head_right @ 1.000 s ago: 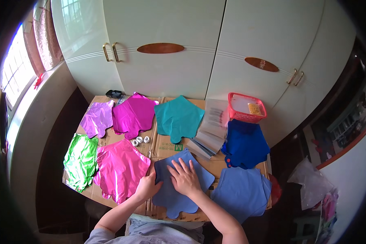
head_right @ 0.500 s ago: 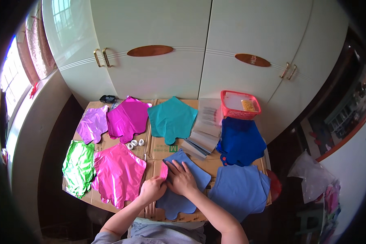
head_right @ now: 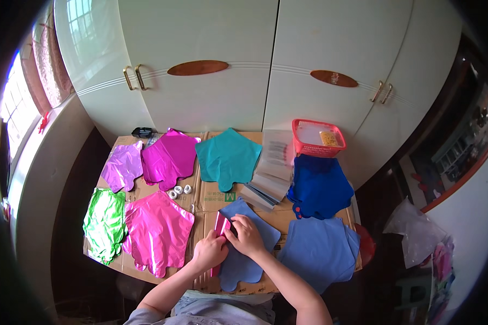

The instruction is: The recorder is folding star-shaped plastic sheets and placing them into small clear bags with cardboard inserts.

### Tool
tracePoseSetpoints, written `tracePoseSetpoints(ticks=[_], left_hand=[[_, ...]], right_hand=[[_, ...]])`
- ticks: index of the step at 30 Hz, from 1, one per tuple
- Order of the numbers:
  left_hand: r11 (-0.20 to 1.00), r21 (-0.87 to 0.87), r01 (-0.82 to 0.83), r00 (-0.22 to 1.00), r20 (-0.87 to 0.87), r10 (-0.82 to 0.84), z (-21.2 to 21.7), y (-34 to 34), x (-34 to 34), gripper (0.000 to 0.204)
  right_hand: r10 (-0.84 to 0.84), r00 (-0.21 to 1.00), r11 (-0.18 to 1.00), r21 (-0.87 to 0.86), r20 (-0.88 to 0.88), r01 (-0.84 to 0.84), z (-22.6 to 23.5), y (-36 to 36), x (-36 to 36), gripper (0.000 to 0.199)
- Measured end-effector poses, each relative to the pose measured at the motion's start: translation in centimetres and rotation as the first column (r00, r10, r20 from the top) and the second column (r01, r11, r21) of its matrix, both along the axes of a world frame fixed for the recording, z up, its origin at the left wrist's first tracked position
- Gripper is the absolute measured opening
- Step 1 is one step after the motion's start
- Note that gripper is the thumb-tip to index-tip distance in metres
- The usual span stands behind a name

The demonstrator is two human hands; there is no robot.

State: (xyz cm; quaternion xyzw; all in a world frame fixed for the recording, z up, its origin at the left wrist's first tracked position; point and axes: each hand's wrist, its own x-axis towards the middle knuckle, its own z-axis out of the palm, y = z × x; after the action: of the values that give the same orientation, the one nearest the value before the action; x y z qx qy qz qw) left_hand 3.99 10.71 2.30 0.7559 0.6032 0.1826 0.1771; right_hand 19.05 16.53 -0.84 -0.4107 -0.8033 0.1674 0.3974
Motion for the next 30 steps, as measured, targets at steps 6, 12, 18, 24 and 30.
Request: tracePoseSetpoints(ticks=[6,12,18,24,30], left_hand=[[0.996,0.033,0.086,0.996,-0.015,-0.085,0.8,-0.2,-0.3,0.018],[0.885,0.199,0.422,0.905,-0.15,-0.398,1.9,1.7,-5.2,0.034],[0.844,0.107,0.525,0.817,-0.339,-0.466,1.1,2.6,-6.4,0.063],[0.846,0.08,0.527,0.82,-0.311,-0.481,0.3,2.7,-5.7,0.075],[0.841,0.096,0.532,0.812,-0.34,-0.475,-0.5,2.9,-5.4,0.077]], right_hand=[[-0.07,0.992,0.994,0.095,0.102,0.06,-0.7,0.0,0.1,0.015],[-0.067,0.993,0.994,0.088,0.098,0.058,-0.8,0.0,-0.1,0.015],[-0.112,0.991,0.991,0.083,0.08,0.105,-0.8,-0.2,-0.2,0.015],[-0.165,0.981,0.984,0.087,0.099,0.156,-1.2,-0.3,0.0,0.014],[-0.176,0.98,0.983,0.079,0.097,0.168,-1.0,-0.3,-0.1,0.014]])
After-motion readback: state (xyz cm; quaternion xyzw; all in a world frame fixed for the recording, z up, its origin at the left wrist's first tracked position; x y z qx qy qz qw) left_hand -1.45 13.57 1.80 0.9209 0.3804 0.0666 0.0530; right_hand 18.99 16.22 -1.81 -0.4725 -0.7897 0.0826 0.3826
